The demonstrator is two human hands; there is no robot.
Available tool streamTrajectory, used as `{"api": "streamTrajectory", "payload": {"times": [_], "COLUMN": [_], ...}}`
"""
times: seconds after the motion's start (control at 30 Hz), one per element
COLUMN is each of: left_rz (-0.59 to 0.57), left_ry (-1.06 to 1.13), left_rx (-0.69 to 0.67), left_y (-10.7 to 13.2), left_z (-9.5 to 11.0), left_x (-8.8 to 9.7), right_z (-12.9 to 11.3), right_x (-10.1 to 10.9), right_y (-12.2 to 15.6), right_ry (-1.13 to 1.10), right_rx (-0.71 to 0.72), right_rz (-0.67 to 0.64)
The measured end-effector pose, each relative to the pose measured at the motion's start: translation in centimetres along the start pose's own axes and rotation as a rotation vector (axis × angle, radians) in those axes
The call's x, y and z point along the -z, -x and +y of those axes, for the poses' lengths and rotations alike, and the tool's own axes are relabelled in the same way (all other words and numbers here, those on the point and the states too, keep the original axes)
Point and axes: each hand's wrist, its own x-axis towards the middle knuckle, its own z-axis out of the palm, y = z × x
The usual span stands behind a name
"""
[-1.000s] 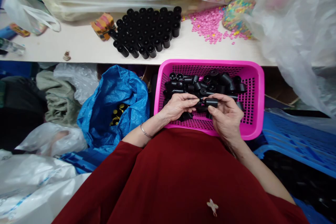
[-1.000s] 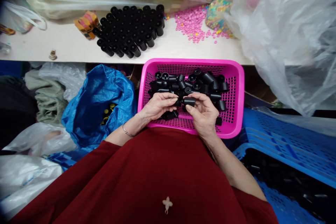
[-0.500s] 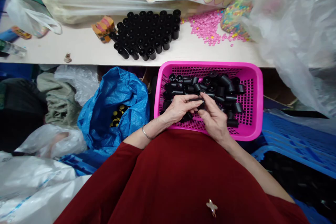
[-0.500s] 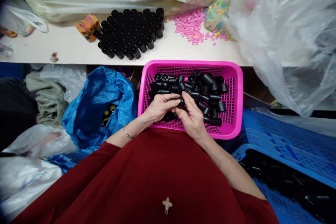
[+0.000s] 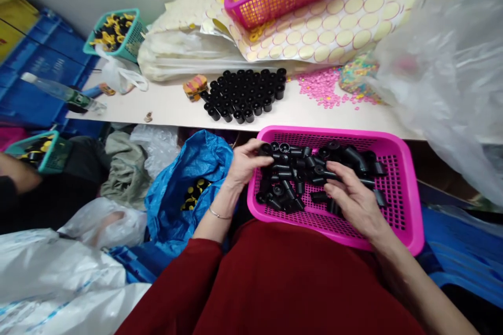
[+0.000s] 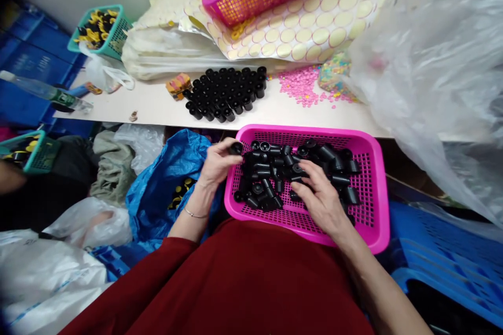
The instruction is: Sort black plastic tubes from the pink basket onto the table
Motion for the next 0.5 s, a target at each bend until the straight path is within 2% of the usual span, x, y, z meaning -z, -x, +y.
{"api": "streamTrajectory", "payload": {"times": [0.1,0.13,0.2,0.33,0.5], "left_rz": [0.415,0.526,0.671,0.749,0.636], "left_ry": [-0.023,-0.055,-0.133,-0.344,-0.549], "left_rx": [-0.123,-0.152,-0.175,-0.202,-0.212], "left_y": [-3.4,-4.6,-6.9,-10.1,-11.5], "left_z": [0.4,0.3,-0.1,-0.6,-0.6], "left_x": [3.4,4.5,6.4,8.9,10.3], "right_z": [0.9,1.2,1.8,2.4,2.2], "right_x": [0.9,1.0,1.2,0.9,0.4], "right_y": [-0.4,-0.4,-0.1,0.6,0.5], "right_ry": [-0.007,-0.001,0.013,0.068,0.336], "right_rx": [-0.04,-0.053,-0.08,-0.077,0.095], "right_rz": [0.14,0.159,0.152,0.085,0.09]}}
